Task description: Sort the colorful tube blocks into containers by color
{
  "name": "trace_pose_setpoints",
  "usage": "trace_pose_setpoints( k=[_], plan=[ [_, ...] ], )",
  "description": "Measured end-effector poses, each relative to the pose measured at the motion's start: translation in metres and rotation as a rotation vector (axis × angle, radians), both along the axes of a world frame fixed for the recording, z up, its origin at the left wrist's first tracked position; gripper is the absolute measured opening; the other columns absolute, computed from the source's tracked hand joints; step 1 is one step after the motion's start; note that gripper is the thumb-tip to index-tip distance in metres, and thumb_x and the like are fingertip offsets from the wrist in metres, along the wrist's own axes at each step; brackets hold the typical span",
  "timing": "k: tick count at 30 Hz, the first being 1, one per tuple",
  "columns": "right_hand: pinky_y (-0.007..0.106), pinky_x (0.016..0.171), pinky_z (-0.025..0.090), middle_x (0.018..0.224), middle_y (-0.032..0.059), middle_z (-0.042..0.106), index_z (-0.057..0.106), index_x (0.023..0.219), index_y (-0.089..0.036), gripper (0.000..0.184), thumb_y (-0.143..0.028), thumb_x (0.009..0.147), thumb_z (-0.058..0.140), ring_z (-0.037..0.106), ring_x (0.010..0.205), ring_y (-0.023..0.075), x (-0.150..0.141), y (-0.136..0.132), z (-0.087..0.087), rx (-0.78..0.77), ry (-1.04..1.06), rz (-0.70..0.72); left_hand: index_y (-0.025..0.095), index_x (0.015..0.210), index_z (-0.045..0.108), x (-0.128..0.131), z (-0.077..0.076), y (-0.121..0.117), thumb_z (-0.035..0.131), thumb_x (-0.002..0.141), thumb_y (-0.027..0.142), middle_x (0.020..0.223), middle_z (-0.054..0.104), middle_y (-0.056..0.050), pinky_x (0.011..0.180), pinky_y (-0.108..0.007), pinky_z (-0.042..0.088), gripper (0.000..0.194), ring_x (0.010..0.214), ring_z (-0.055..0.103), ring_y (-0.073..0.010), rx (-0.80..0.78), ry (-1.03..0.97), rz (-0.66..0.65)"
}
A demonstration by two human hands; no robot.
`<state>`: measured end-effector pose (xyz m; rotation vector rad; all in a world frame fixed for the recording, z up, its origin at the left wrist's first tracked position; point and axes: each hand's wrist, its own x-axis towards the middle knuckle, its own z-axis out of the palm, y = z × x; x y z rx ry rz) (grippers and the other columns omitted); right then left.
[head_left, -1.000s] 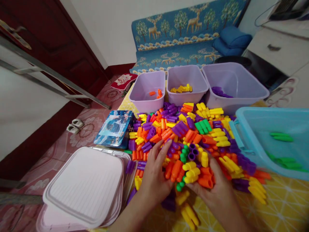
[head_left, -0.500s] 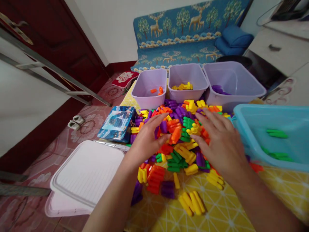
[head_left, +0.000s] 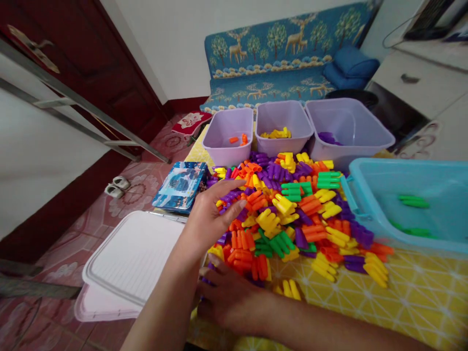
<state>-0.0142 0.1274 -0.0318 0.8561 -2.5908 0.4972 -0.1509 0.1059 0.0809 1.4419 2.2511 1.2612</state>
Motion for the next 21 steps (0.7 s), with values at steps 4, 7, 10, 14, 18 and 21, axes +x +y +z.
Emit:
trace_pose_setpoints(
  k=[4,7,10,14,18,21],
  plan=[
    [0.054,0.110,0.026,0.103,0.0051,0.067,0.068,0.086,-0.022,0.011,-0.026,0.089,0.059,0.050,0.115,0.0245,-0.015,0.025,-0.006,0.110,-0.005,-0.209,0.023,0.120,0.064,0.002,-0.005,-0.008,0.062,0.087,0.031,0.121,0.067,-0.006,0.103,-0.036,0.044,0.034,0.115,0.060,-0.0234,-0.004,0.003,-0.004],
    [0.059,0.114,0.016,0.120,0.0096,0.063,0.069,0.100,-0.021,0.016,-0.020,0.086,0.060,0.040,0.129,0.0294,-0.026,0.060,0.012,0.170,0.042,-0.483,0.023,0.116,0.065,0.006,-0.017,-0.013,0.062,0.086,0.030,0.116,0.069,-0.006,0.099,-0.036,0.047,0.031,0.110,0.062,-0.0225,0.031,0.007,0.032],
    [0.063,0.114,0.012,0.129,0.0108,0.058,0.070,0.096,-0.019,0.015,-0.023,0.087,0.059,0.030,0.137,0.0328,-0.031,0.097,0.045,0.235,0.048,-0.577,0.023,0.114,0.065,0.019,-0.036,-0.012,0.060,0.088,0.027,0.115,0.068,-0.006,0.098,-0.036,0.048,0.027,0.108,0.062,-0.0205,0.123,0.025,0.129],
    [0.066,0.112,0.012,0.136,0.0104,0.054,0.071,0.098,-0.022,0.016,-0.026,0.087,0.060,0.031,0.137,0.0347,-0.024,0.137,0.077,0.176,0.073,-0.867,0.023,0.123,0.058,0.047,-0.061,0.004,0.056,0.089,0.023,0.132,0.057,-0.009,0.106,-0.041,0.041,0.034,0.124,0.051,-0.0219,0.193,0.168,0.184],
    [0.064,0.111,0.019,0.139,0.0081,0.052,0.065,0.117,-0.027,0.029,-0.027,0.090,0.056,0.035,0.136,0.0321,-0.002,0.161,0.068,0.010,0.192,-1.125,0.026,0.136,0.048,0.064,-0.076,0.034,0.062,0.084,0.028,0.151,0.036,-0.011,0.114,-0.053,0.027,0.053,0.141,0.030,-0.0294,0.070,0.300,0.130],
    [0.061,0.108,0.028,0.141,0.0109,0.050,0.061,0.124,-0.024,0.034,-0.034,0.093,0.051,0.040,0.133,0.0318,0.015,0.171,0.046,-0.088,0.243,-1.183,0.028,0.139,0.044,0.065,-0.082,0.056,0.063,0.080,0.023,0.155,0.029,-0.008,0.116,-0.058,0.019,0.063,0.145,0.019,-0.0321,0.009,0.384,0.164]
  ],
)
